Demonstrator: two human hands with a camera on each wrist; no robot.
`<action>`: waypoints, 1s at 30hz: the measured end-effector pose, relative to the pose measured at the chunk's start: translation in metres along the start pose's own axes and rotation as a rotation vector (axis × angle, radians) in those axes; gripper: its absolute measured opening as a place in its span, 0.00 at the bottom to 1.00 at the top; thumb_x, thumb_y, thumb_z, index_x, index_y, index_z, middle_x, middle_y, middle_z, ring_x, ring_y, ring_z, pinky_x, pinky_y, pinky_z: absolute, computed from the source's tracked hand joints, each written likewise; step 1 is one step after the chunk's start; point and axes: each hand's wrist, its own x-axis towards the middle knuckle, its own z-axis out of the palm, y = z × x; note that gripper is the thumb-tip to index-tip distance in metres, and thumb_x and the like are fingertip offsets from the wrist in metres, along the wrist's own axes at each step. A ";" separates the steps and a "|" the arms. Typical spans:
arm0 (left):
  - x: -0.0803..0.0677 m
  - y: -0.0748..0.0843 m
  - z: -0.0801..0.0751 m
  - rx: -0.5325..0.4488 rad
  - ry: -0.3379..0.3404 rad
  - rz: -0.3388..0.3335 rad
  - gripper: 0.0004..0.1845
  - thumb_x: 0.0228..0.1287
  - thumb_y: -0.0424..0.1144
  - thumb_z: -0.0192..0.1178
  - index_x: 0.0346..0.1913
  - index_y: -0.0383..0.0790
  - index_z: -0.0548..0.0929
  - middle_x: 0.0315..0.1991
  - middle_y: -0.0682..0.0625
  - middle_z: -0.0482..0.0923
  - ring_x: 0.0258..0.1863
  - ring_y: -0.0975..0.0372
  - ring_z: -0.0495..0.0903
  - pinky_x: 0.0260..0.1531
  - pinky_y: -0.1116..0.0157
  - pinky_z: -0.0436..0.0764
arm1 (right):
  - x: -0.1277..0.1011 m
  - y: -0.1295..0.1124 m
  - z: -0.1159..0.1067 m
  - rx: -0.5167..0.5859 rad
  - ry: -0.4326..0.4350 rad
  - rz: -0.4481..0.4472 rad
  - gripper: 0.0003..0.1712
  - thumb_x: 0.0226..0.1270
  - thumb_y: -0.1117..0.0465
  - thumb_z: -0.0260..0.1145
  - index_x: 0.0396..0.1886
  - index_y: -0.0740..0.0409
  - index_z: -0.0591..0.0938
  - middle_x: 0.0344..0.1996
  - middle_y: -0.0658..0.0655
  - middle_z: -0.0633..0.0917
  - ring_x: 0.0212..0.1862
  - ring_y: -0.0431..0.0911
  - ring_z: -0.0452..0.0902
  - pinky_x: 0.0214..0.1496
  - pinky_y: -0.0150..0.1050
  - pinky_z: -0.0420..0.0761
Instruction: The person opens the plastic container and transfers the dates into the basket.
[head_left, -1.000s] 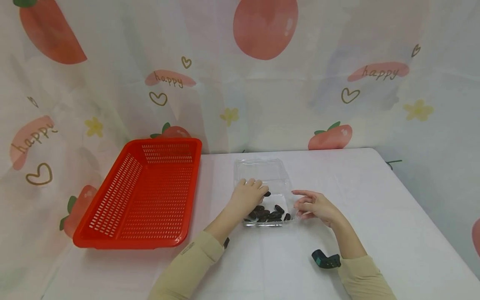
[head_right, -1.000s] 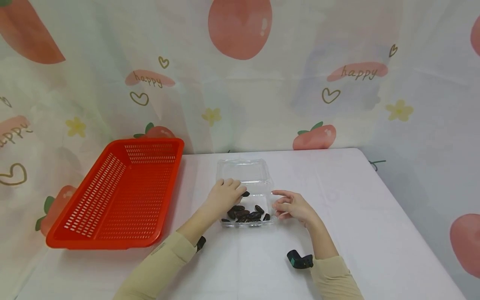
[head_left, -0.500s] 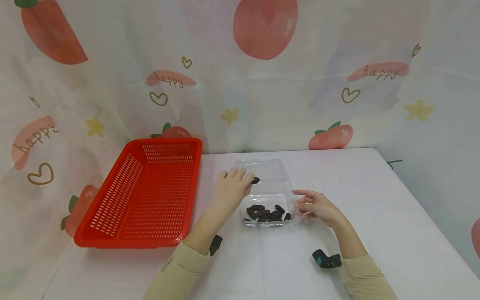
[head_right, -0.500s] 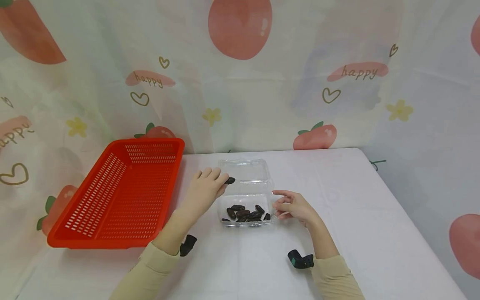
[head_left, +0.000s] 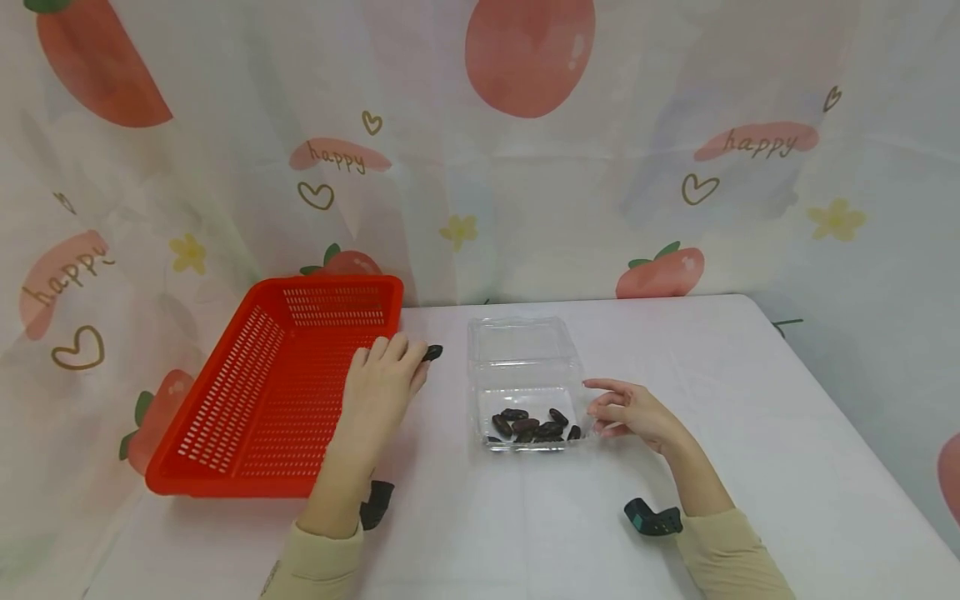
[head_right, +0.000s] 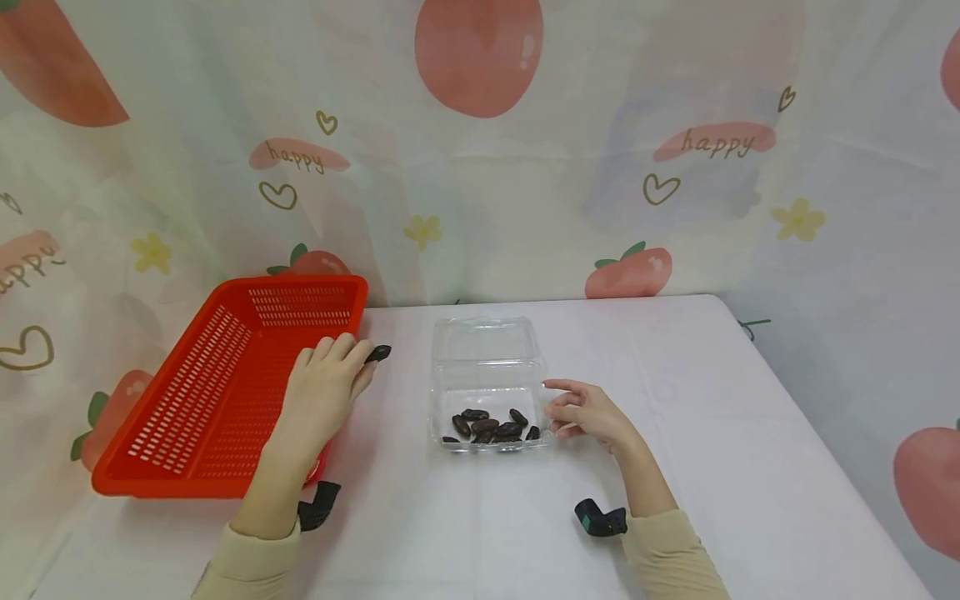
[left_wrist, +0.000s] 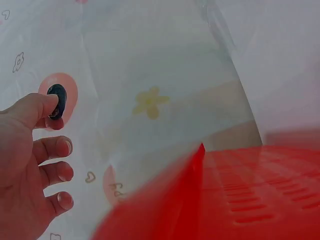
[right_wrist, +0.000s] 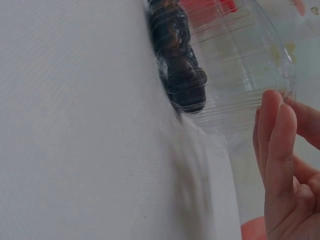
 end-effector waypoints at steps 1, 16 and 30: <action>-0.002 -0.004 -0.002 -0.003 0.003 -0.015 0.10 0.58 0.42 0.61 0.42 0.46 0.76 0.32 0.50 0.71 0.32 0.57 0.67 0.32 0.62 0.68 | 0.000 0.000 0.000 0.003 0.000 0.000 0.35 0.60 0.64 0.63 0.65 0.66 0.61 0.30 0.53 0.81 0.28 0.42 0.78 0.32 0.35 0.80; -0.039 -0.058 -0.013 -0.050 -0.075 -0.204 0.14 0.59 0.40 0.61 0.46 0.40 0.74 0.36 0.44 0.72 0.35 0.52 0.67 0.34 0.56 0.68 | -0.002 -0.004 0.000 0.014 -0.012 -0.006 0.35 0.60 0.65 0.63 0.65 0.67 0.60 0.30 0.52 0.80 0.28 0.42 0.79 0.32 0.35 0.80; -0.058 -0.116 -0.003 -0.035 -0.141 -0.209 0.10 0.63 0.39 0.56 0.44 0.38 0.72 0.34 0.41 0.71 0.33 0.48 0.67 0.31 0.52 0.68 | 0.000 -0.002 -0.001 0.009 -0.008 0.000 0.35 0.60 0.64 0.63 0.65 0.67 0.61 0.31 0.55 0.80 0.29 0.42 0.79 0.33 0.35 0.80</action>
